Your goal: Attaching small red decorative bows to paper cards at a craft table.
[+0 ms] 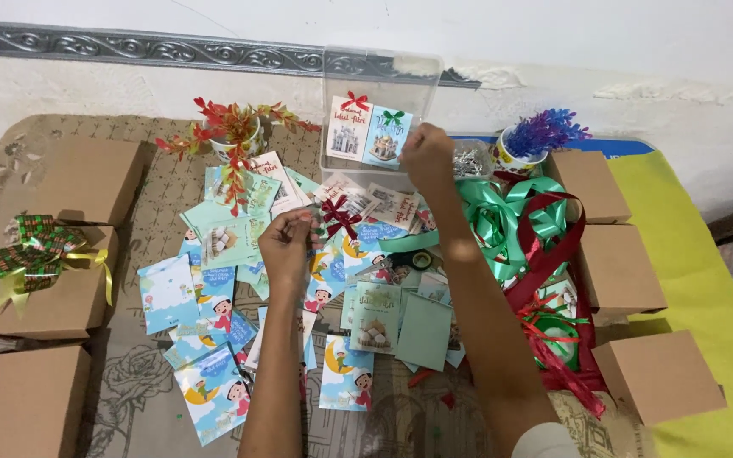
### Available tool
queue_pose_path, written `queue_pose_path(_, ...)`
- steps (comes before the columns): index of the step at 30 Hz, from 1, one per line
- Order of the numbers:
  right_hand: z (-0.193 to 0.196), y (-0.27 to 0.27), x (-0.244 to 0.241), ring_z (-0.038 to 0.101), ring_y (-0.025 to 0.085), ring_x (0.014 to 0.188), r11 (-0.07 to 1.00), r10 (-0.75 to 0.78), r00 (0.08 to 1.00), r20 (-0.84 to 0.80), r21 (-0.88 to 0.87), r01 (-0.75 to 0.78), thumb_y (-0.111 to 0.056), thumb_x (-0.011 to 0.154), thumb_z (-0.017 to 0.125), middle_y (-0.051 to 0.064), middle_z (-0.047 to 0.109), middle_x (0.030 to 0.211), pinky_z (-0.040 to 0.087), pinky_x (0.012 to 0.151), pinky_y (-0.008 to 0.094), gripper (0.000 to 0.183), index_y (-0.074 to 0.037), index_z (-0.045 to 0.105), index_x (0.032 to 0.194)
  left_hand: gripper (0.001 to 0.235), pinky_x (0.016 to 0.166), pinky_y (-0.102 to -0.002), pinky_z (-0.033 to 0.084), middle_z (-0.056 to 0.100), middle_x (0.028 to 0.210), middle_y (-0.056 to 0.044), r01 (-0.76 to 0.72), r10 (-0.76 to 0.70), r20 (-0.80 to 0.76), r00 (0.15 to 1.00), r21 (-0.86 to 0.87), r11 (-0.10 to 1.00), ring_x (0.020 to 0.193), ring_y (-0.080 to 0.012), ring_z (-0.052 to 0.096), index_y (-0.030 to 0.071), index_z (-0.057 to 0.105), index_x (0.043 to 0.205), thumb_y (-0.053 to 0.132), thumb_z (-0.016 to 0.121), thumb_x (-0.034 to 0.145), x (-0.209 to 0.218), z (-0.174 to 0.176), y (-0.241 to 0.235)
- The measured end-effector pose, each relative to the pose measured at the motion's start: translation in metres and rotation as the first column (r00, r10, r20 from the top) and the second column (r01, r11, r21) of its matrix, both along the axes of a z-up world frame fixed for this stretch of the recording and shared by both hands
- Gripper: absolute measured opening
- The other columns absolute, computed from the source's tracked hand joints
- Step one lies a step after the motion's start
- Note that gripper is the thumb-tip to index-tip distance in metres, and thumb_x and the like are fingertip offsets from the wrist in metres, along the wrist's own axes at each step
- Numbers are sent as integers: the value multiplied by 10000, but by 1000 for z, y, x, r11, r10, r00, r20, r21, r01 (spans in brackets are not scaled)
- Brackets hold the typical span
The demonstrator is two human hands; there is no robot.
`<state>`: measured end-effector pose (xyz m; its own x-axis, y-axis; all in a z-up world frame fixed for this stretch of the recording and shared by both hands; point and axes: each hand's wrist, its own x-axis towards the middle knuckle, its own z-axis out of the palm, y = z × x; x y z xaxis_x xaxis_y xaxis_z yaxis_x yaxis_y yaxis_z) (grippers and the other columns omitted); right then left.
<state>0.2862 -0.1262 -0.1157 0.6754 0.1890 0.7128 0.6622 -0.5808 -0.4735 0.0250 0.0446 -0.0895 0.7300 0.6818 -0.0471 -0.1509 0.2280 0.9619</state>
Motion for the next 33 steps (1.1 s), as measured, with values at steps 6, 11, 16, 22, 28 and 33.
queue_pose_path(6,-46,15,35,537,130,555,869,468,854,-226,296,-397,-137,1012,575,-46,418,539,449,691,189,406,-173,462,624,160,532,-261,618,702,783,-106,0,0,9,1000,-14,1000,595,-119,642,-2,730,1046,-18,599,956,1,-5,5)
queue_pose_path(11,-165,26,129,505,205,572,803,198,742,641,-540,252,-129,927,594,24,479,615,426,635,389,289,-163,519,650,180,527,-285,631,712,792,-111,-6,6,-20,1000,-11,1000,590,-125,649,1,745,1054,-31,608,944,1,-7,6)
queue_pose_path(16,-86,50,59,623,162,553,561,-64,996,60,-823,85,-195,862,732,-3,569,558,465,569,354,278,-183,620,608,168,517,-273,632,708,783,-120,3,-3,-8,1000,-70,998,587,-129,646,-14,735,1045,-34,605,940,6,-9,2)
queue_pose_path(22,-58,52,43,670,175,637,705,-105,980,-170,-708,-47,-199,905,704,-14,597,628,471,620,359,230,-170,647,684,137,502,-273,629,711,768,-127,14,-14,10,1000,-79,997,576,-129,653,-22,731,1005,-28,611,941,8,-8,-2)
queue_pose_path(28,-65,48,51,685,181,679,773,-137,957,-256,-632,-59,-215,913,681,-16,623,681,511,659,338,195,-169,647,727,144,519,-275,634,718,783,-133,20,-19,6,1000,-71,997,584,-129,655,-23,733,1010,-32,606,944,9,-10,0)
queue_pose_path(33,-28,57,29,699,230,756,776,-149,885,-441,-607,-172,-160,912,711,53,671,804,534,722,382,66,-153,735,851,145,532,-273,633,719,795,-131,26,-26,8,1000,-60,998,594,-122,651,-20,734,1020,-34,608,949,8,-13,2)
